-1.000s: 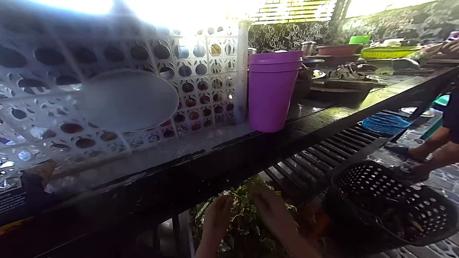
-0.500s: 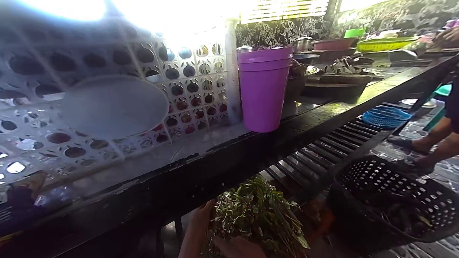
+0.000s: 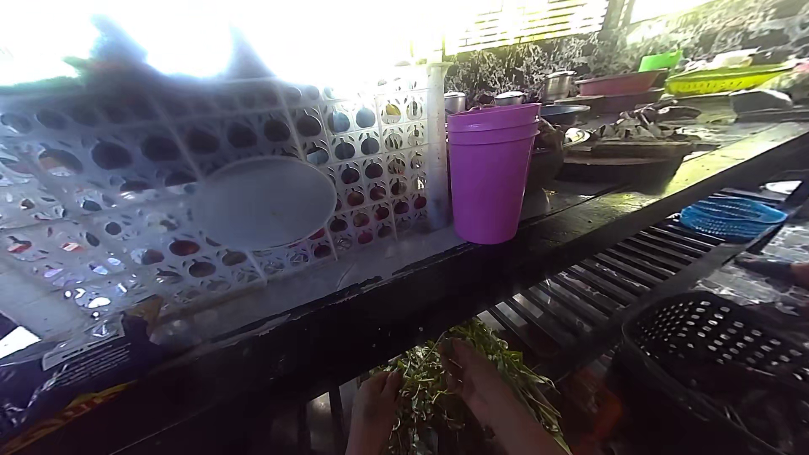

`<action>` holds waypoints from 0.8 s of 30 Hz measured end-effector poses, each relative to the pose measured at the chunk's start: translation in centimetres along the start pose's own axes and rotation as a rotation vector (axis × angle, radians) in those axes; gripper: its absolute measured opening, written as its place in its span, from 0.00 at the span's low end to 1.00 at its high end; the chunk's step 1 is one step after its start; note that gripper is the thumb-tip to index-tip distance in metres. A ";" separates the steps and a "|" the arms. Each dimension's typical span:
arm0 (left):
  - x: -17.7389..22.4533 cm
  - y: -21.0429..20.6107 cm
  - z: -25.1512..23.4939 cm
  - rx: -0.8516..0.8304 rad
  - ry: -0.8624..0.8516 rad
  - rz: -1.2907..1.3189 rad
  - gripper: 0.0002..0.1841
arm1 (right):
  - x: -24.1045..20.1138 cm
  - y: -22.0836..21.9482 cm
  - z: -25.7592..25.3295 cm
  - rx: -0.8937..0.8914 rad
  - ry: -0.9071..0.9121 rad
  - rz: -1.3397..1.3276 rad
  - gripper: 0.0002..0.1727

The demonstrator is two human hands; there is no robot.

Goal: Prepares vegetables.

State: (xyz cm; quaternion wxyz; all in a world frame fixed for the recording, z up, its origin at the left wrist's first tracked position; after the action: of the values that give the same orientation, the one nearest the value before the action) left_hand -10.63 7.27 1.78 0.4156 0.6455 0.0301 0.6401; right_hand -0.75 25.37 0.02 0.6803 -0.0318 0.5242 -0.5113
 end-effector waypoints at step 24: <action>1.9 -4.8 -1.4 -0.007 -0.005 0.497 0.16 | 0.2 -1.4 2.9 -0.285 0.130 0.730 0.12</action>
State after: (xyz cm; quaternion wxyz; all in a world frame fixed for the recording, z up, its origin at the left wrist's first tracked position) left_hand -9.12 12.16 0.32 0.2476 0.6333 -0.1331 0.7211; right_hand 0.42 23.16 2.04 0.7715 0.0947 0.6088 -0.1589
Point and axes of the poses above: each hand's wrist, its own z-axis away from the middle knuckle, its own y-axis out of the back of the hand, x = y × z, the point moved 6 cm from there along -z, towards the middle knuckle, and after that the axes turned 5 degrees about -z, right-handed, at the moved point
